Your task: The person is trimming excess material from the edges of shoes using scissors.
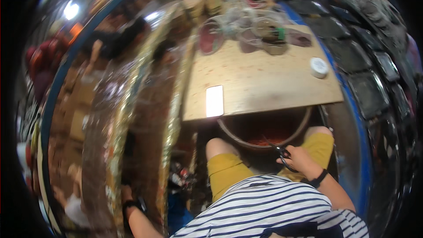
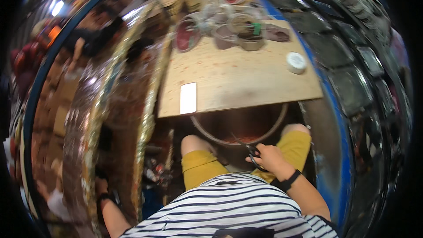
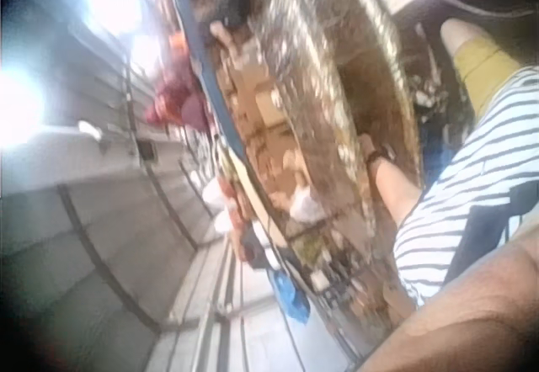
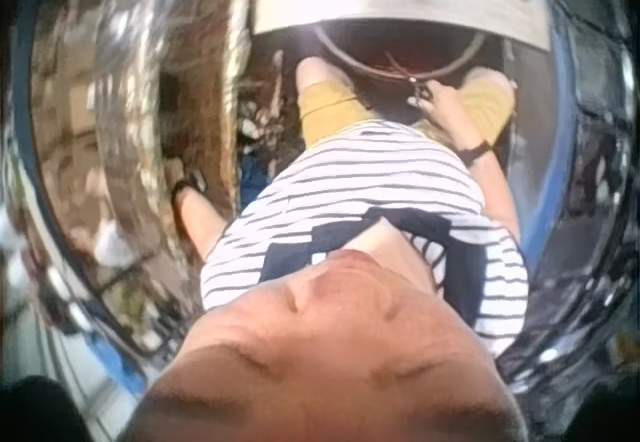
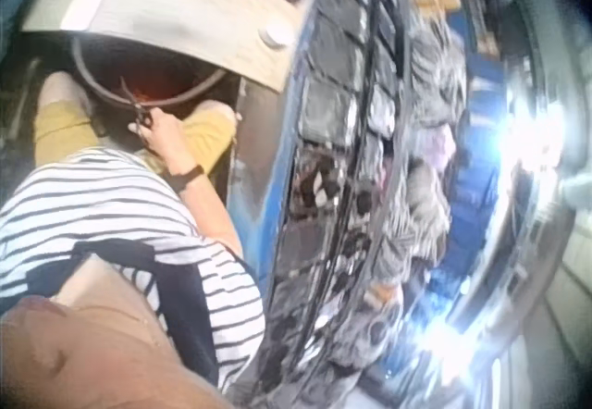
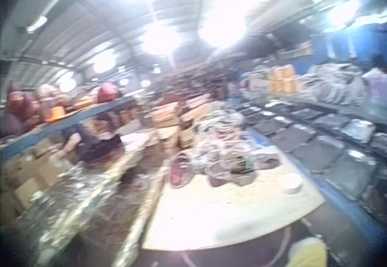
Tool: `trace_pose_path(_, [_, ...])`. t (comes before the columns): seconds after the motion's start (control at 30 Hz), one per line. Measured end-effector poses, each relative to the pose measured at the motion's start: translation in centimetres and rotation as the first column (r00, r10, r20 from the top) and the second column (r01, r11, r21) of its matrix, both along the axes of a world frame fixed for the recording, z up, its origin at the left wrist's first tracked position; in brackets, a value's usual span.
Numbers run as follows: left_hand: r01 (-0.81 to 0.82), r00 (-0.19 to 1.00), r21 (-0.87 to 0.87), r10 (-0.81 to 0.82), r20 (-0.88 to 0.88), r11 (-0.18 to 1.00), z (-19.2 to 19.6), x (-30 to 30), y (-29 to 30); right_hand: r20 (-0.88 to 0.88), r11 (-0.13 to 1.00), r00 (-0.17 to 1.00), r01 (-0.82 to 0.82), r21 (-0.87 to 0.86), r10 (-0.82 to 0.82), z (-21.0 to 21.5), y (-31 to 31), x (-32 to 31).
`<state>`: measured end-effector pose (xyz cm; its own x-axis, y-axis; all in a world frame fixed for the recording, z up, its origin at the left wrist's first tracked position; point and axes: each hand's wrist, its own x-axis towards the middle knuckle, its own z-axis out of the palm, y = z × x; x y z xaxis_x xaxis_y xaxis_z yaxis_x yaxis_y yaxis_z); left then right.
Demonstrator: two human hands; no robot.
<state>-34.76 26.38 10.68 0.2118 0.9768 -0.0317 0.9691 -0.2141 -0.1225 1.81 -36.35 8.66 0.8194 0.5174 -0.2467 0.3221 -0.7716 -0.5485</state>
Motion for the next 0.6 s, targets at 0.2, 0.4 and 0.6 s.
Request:
trace_pose_path(0.2, [0.192, 0.974, 0.311, -0.219, 0.052, 0.931, 0.1, 10.8, -4.9, 0.19, 0.954, 0.941, 0.25, 0.167, -0.28, -0.2, -7.0, 4.0])
trace_pose_path(0.4, [0.603, 0.677, 0.24, -0.647, 0.35, 0.761, -0.1, 21.8, -11.4, 0.573, 0.764, 0.614, 0.644, 0.033, -0.543, 0.3, -23.3, 9.1])
trace_pose_path(0.6, [0.712, 0.533, 0.198, -0.702, 0.473, 0.674, -1.7, 24.7, -17.0, 0.549, 0.256, 0.338, 0.941, -0.223, -0.764, 0.8, -37.2, 8.6])
